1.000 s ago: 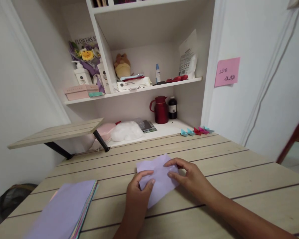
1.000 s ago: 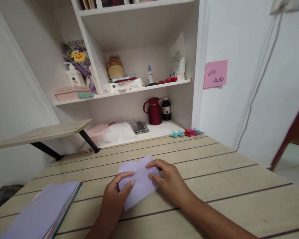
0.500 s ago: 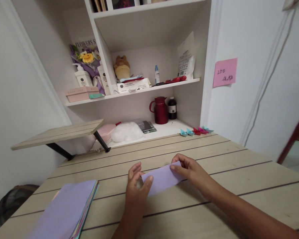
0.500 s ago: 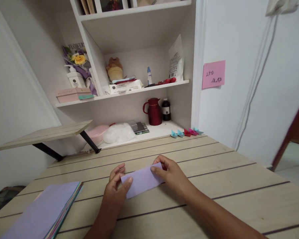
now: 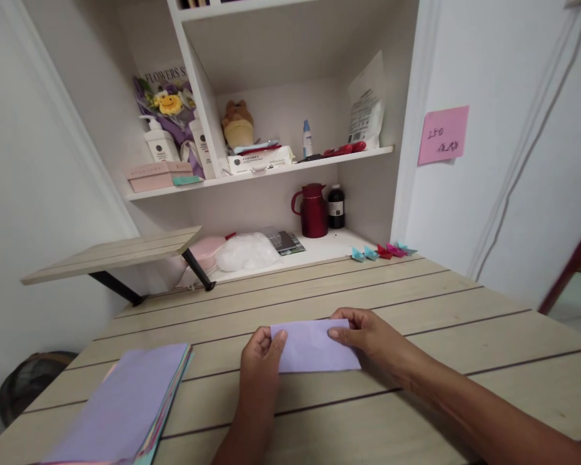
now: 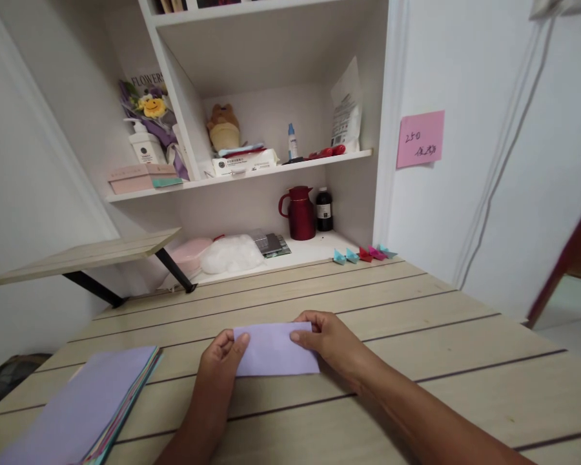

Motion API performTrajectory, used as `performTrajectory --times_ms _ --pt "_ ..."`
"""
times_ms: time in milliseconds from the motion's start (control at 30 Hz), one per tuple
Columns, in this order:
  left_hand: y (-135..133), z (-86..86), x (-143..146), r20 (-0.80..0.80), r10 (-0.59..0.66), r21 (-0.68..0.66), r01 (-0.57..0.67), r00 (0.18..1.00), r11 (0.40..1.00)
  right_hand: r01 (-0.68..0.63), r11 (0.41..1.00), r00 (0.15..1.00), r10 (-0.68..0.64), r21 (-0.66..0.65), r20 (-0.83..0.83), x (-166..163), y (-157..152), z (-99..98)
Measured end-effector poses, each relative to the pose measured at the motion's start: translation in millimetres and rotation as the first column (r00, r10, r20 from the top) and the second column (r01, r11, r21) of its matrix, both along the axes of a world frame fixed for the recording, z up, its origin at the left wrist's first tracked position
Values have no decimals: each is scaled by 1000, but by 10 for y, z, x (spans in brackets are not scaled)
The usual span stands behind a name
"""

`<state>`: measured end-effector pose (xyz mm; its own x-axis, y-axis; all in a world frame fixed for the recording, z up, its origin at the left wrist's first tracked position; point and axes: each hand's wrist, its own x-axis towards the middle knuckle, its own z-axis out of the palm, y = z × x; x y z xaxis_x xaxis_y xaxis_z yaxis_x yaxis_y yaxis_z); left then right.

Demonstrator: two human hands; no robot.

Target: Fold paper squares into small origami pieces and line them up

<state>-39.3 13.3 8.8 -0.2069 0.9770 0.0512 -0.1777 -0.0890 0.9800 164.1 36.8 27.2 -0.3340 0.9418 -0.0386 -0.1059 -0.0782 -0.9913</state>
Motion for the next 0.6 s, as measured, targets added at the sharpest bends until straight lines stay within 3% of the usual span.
performTrajectory --times_ms 100,167,300,400,467,600 --pt "7 -4 -12 0 31 -15 -31 1000 999 -15 1000 1000 15 21 15 -12 29 -57" --pt "16 -10 -19 -13 69 12 -69 998 998 39 996 998 -44 84 54 -2 49 -79" --pt "30 10 -82 -20 228 81 -226 973 971 182 909 973 -221 376 65 56 55 -12" --pt "23 58 -156 -40 316 104 -310 948 945 -27 817 956 -148 575 255 91 39 58" --pt "9 92 -182 -179 346 212 -308 921 928 -231 757 890 -89 611 447 99 36 63" --pt "-31 109 -125 -584 367 459 -78 724 885 -434 688 788 -22 581 616 113 53 29"
